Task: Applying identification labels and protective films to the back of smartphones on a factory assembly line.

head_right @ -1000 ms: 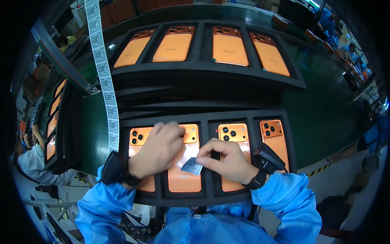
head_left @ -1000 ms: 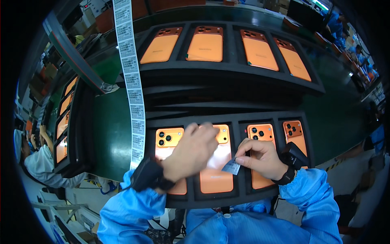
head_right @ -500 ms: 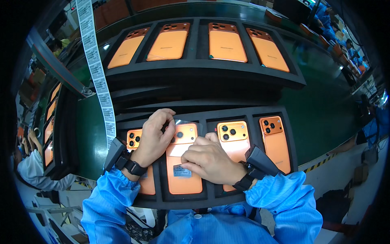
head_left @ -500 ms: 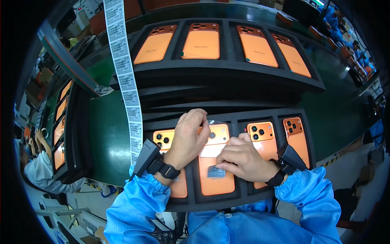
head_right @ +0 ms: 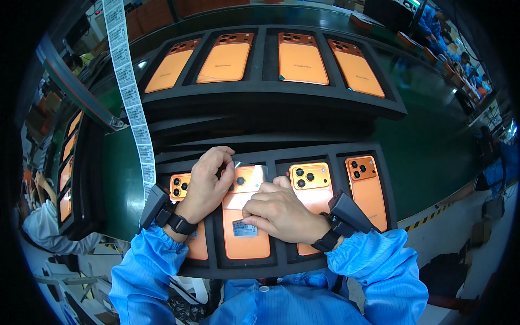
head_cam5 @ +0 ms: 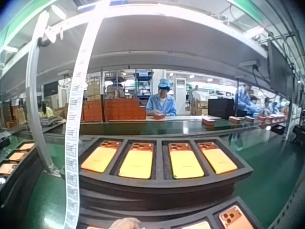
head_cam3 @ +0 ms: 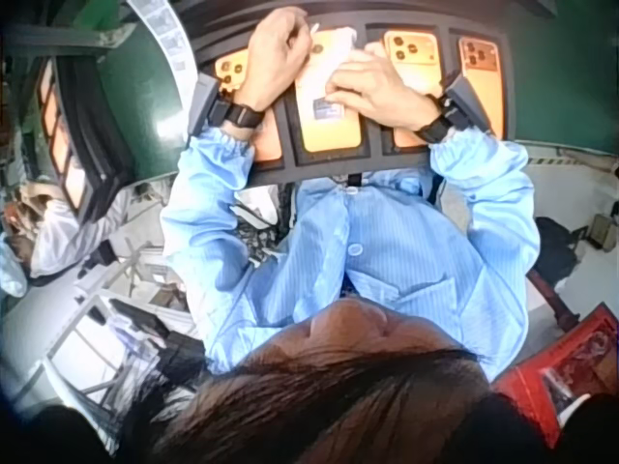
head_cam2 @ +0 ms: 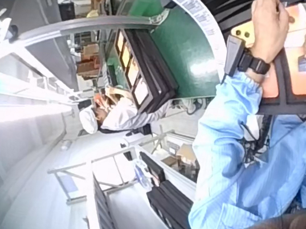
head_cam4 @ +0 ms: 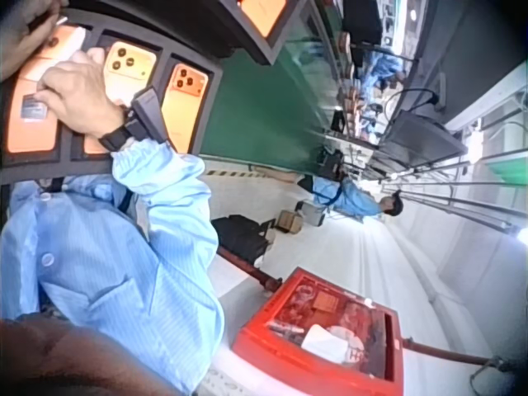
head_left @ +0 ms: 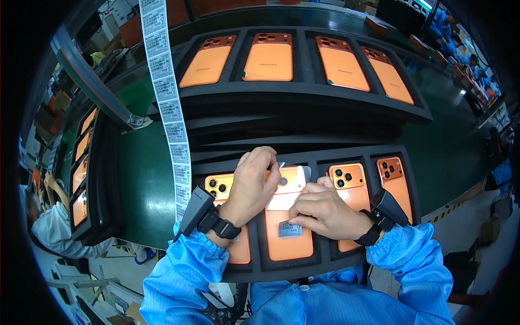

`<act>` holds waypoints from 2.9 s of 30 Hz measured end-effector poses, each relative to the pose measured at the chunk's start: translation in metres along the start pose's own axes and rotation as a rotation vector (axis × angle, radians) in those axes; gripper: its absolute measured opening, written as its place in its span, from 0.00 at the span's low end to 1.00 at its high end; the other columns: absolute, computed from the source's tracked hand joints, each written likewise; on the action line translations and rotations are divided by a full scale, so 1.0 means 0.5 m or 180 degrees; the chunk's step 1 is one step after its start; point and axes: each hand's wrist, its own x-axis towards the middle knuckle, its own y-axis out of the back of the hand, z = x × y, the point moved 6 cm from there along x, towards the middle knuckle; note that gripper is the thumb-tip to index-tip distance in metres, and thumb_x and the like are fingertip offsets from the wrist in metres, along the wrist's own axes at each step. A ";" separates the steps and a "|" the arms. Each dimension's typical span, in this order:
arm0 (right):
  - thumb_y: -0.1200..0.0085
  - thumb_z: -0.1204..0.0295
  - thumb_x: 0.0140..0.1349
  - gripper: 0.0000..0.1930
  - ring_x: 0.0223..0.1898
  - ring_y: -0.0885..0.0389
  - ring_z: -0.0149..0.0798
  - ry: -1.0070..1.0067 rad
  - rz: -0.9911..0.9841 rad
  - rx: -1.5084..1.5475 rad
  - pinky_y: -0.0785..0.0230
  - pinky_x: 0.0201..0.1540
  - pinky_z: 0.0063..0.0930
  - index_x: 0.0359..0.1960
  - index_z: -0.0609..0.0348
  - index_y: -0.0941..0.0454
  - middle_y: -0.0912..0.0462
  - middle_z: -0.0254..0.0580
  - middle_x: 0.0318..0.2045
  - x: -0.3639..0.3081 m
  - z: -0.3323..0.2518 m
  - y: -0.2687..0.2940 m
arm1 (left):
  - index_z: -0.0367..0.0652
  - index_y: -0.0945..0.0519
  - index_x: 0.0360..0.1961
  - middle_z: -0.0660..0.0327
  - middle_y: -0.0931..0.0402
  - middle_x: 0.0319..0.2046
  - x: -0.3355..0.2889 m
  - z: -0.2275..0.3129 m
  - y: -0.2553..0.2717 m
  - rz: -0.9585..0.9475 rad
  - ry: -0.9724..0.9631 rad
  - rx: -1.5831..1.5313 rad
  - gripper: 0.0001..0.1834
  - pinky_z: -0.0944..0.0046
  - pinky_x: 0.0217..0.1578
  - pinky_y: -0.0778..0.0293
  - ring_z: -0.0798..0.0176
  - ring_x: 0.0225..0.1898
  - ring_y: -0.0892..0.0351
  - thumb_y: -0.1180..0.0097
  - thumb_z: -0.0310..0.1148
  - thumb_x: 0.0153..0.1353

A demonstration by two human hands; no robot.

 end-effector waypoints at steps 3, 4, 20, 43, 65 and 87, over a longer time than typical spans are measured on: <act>0.41 0.65 0.55 0.06 0.32 0.31 0.34 0.0027 -0.0022 -0.0026 0.49 0.41 0.34 0.26 0.50 0.23 0.26 0.28 0.22 0.001 0.000 0.000 | 0.34 0.28 0.28 0.50 0.24 0.39 0.000 -0.001 0.000 -0.0023 -0.0044 0.0155 0.03 0.61 0.37 0.26 0.52 0.36 0.22 0.46 0.21 0.54; 0.41 0.65 0.55 0.06 0.32 0.31 0.34 0.0026 -0.0021 -0.0025 0.49 0.41 0.34 0.26 0.50 0.23 0.26 0.28 0.22 0.001 0.000 -0.001 | 0.34 0.28 0.28 0.50 0.24 0.39 0.000 0.000 0.000 -0.0025 -0.0044 0.0156 0.03 0.61 0.37 0.26 0.52 0.36 0.22 0.46 0.21 0.54; 0.41 0.70 0.53 0.07 0.35 0.28 0.36 0.0331 -0.0134 -0.1467 0.43 0.36 0.33 0.32 0.55 0.24 0.23 0.36 0.32 0.005 -0.049 0.007 | 0.35 0.28 0.27 0.49 0.24 0.39 -0.003 0.005 0.002 -0.0016 -0.0121 0.0176 0.04 0.59 0.39 0.27 0.50 0.37 0.23 0.46 0.22 0.53; 0.48 0.86 0.49 0.13 0.40 0.20 0.49 0.0229 0.0937 0.0078 0.28 0.44 0.36 0.38 0.64 0.21 0.18 0.47 0.35 -0.034 -0.101 0.140 | 0.36 0.21 0.43 0.49 0.26 0.52 -0.136 0.114 0.182 -0.2879 0.0513 -0.1976 0.15 0.60 0.58 0.36 0.55 0.56 0.29 0.39 0.30 0.55; 0.39 0.69 0.52 0.15 0.45 0.28 0.43 0.0761 0.0773 0.1015 0.33 0.45 0.35 0.42 0.60 0.21 0.26 0.41 0.41 0.069 -0.279 -0.093 | 0.30 0.18 0.31 0.58 0.18 0.30 -0.371 0.087 0.305 0.0170 0.2666 -0.2336 0.15 0.73 0.33 0.29 0.73 0.29 0.23 0.48 0.33 0.66; 0.38 0.75 0.43 0.13 0.38 0.25 0.37 0.1476 0.1281 0.0284 0.38 0.41 0.32 0.34 0.53 0.16 0.20 0.35 0.38 -0.017 -0.313 -0.021 | 0.35 0.19 0.30 0.65 0.23 0.25 -0.385 0.105 0.193 0.0908 0.2962 -0.2747 0.15 0.74 0.25 0.34 0.76 0.24 0.27 0.51 0.36 0.66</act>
